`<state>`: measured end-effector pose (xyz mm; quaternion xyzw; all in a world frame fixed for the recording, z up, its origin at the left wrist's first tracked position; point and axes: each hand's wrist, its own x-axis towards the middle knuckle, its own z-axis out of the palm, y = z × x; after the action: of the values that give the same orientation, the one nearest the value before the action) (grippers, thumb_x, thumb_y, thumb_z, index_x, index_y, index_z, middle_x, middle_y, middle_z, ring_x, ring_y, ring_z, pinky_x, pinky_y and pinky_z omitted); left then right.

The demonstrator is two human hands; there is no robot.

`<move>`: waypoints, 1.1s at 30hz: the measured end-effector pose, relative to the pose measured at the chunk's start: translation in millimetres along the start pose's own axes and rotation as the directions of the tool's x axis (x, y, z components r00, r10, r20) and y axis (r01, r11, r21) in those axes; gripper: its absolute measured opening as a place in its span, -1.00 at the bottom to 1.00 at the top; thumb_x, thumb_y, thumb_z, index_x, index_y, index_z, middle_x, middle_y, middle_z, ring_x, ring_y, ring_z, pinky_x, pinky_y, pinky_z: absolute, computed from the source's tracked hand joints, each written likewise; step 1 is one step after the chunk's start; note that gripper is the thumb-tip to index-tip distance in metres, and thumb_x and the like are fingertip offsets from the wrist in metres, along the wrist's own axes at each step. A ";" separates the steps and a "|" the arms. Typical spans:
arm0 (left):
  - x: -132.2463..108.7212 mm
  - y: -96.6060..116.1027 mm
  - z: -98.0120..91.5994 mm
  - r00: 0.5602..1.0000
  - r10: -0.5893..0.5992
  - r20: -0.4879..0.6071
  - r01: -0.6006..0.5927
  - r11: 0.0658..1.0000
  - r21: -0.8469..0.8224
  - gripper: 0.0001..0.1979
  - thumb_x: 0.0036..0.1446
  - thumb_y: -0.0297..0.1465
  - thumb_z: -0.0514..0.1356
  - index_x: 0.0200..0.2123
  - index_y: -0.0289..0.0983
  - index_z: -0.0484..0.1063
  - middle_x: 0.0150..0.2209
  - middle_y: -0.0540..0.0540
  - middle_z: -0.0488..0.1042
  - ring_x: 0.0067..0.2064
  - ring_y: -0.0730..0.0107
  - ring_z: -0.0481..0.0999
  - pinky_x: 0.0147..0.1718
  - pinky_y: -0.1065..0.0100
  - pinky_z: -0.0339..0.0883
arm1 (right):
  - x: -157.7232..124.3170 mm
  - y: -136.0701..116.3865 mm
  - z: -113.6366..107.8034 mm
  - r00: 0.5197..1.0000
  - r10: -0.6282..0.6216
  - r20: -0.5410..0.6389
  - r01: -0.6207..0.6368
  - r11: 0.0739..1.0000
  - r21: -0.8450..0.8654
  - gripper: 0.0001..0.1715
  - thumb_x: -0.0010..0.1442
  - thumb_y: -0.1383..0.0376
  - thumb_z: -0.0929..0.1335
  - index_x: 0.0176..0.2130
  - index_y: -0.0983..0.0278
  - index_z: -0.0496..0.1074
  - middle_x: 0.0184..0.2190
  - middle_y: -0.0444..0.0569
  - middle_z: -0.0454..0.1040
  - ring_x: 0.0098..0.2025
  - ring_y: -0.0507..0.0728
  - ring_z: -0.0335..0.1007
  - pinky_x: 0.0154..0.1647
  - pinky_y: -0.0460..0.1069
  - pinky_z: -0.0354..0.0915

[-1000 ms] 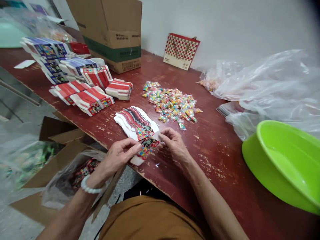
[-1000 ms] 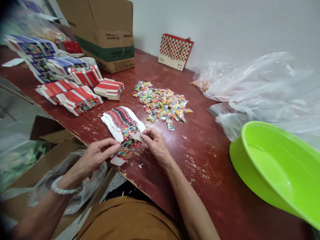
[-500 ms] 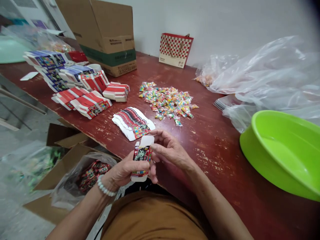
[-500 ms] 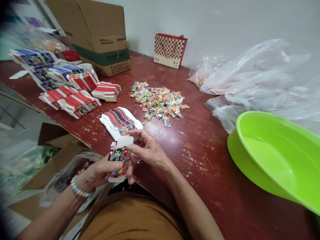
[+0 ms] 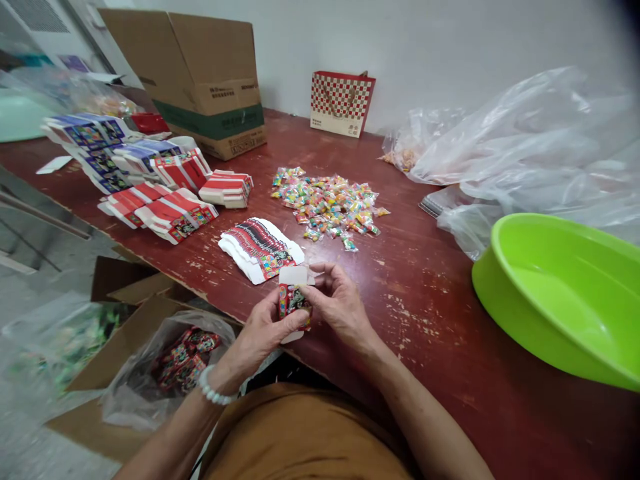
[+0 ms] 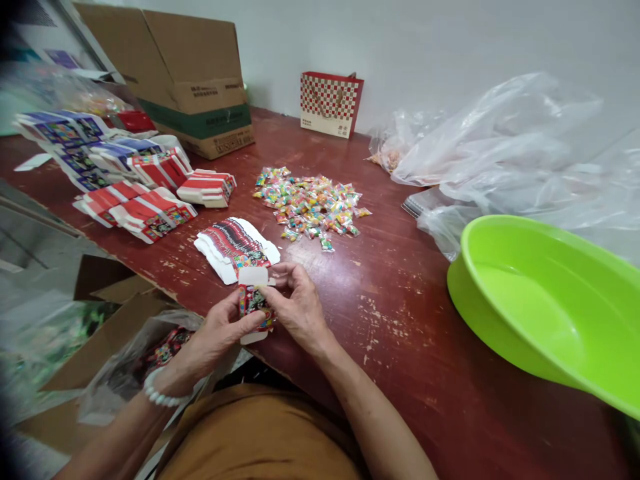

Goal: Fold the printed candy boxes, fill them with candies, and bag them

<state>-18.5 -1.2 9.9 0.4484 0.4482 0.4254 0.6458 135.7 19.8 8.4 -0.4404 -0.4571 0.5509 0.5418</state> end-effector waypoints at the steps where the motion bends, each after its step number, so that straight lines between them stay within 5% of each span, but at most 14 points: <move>1: -2.1 -0.2 0.8 0.998 0.032 -0.053 -0.032 0.999 0.003 -0.52 0.00 -0.31 0.44 -0.03 -0.25 0.39 -0.15 -0.08 0.61 -0.18 0.30 0.62 -0.21 0.35 0.52 | 0.8 0.3 -1.9 1.000 0.004 -0.028 -0.004 1.000 -0.002 -0.55 -0.01 0.27 0.53 -0.12 0.20 0.38 -0.40 -0.20 0.48 -0.36 0.03 0.45 -0.32 -0.08 0.36; 5: -11.0 -1.1 6.7 0.968 0.172 -0.185 -0.168 0.985 0.034 -0.34 0.01 -0.35 0.43 0.12 -0.14 0.20 -0.25 0.00 0.59 -0.31 0.37 0.61 -0.35 0.39 0.52 | -1.4 0.3 -1.9 0.997 0.038 -0.067 -0.035 0.998 0.050 -0.53 -0.04 0.23 0.55 -0.18 0.20 0.34 -0.42 -0.22 0.47 -0.38 0.03 0.43 -0.34 -0.07 0.34; 8: -12.9 0.0 9.2 0.943 0.269 -0.196 -0.251 0.962 0.112 -0.39 0.02 -0.36 0.40 0.13 -0.16 0.27 -0.13 -0.07 0.59 -0.22 0.35 0.61 -0.27 0.39 0.51 | -6.0 2.6 1.8 0.999 0.005 -0.052 0.001 0.994 0.107 -0.64 -0.01 0.17 0.53 -0.25 0.22 0.41 -0.39 -0.18 0.50 -0.36 0.03 0.42 -0.29 -0.06 0.34; 12: -10.1 3.6 1.6 0.972 0.201 -0.118 -0.184 0.973 0.138 -0.63 0.07 -0.30 0.37 -0.06 -0.23 0.43 -0.23 -0.06 0.60 -0.26 0.34 0.58 -0.30 0.40 0.48 | -7.9 7.3 -2.8 0.999 0.008 0.040 -0.010 0.998 0.061 -0.73 0.07 0.12 0.51 -0.36 0.26 0.49 -0.44 -0.15 0.50 -0.40 0.02 0.37 -0.30 -0.06 0.31; 15: -8.0 4.2 -6.4 0.986 0.155 -0.057 -0.145 0.978 0.149 -0.72 0.13 -0.26 0.35 -0.13 -0.24 0.46 -0.31 -0.03 0.58 -0.33 0.39 0.53 -0.38 0.43 0.43 | -3.4 8.1 -10.3 0.978 0.168 0.124 -0.181 0.978 0.099 -0.63 -0.01 0.08 0.56 -0.43 0.28 0.46 -0.49 -0.15 0.48 -0.48 0.01 0.34 -0.39 -0.06 0.28; 18: -6.8 2.8 -10.0 0.985 0.165 -0.047 -0.154 0.972 0.177 -0.76 0.17 -0.25 0.32 -0.16 -0.24 0.49 -0.28 -0.03 0.56 -0.32 0.43 0.50 -0.37 0.46 0.40 | 3.3 4.9 -14.8 0.953 0.243 0.183 -0.274 0.946 0.172 -0.53 -0.14 0.12 0.62 -0.29 0.25 0.47 -0.47 -0.18 0.49 -0.50 0.01 0.37 -0.41 -0.06 0.31; 21: -6.1 0.5 -9.7 0.980 0.195 -0.047 -0.184 0.968 0.171 -0.79 0.15 -0.27 0.34 -0.20 -0.25 0.49 -0.32 0.00 0.53 -0.33 0.47 0.48 -0.36 0.49 0.38 | 6.7 2.0 -16.0 0.954 0.158 0.256 -0.184 0.980 0.080 -0.57 -0.08 0.15 0.60 -0.22 0.23 0.51 -0.43 -0.16 0.52 -0.44 0.03 0.41 -0.35 -0.05 0.34; 24: -6.2 -2.5 -8.1 0.981 0.167 -0.099 -0.164 0.986 0.038 -0.64 0.06 -0.29 0.42 -0.13 -0.21 0.39 -0.45 0.10 0.47 -0.44 0.51 0.46 -0.44 0.51 0.36 | 4.6 4.9 -14.9 0.972 0.031 0.234 -0.011 0.996 -0.085 -0.76 0.06 0.15 0.53 -0.39 0.26 0.54 -0.40 -0.08 0.55 -0.37 0.06 0.42 -0.31 -0.04 0.34; 28: -9.1 -6.3 -4.4 0.998 -0.056 -0.011 0.054 0.985 -0.163 -0.44 0.10 -0.15 0.38 0.08 -0.15 0.26 -0.34 0.01 0.56 -0.40 0.34 0.60 -0.43 0.40 0.46 | -2.5 12.9 -12.7 0.984 -0.116 0.137 0.137 0.979 -0.149 -0.83 0.16 0.17 0.48 -0.34 0.22 0.57 -0.37 -0.06 0.55 -0.34 0.08 0.44 -0.31 -0.02 0.36; 33: -11.5 -11.1 0.7 0.971 -0.234 0.043 0.237 0.941 -0.240 -0.41 0.19 0.08 0.17 0.03 -0.29 0.42 -0.41 -0.10 0.57 -0.59 0.38 0.51 -0.61 0.40 0.40 | -7.3 9.1 -12.0 0.953 -0.114 0.279 0.198 0.935 -0.294 -0.78 0.26 0.14 0.42 -0.24 0.21 0.60 -0.28 0.00 0.59 -0.31 0.10 0.48 -0.34 -0.02 0.38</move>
<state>-18.9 -15.0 1.7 0.3119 0.4383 0.3938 0.7454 145.9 12.9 -3.0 -0.4088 -0.6404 0.4771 0.4417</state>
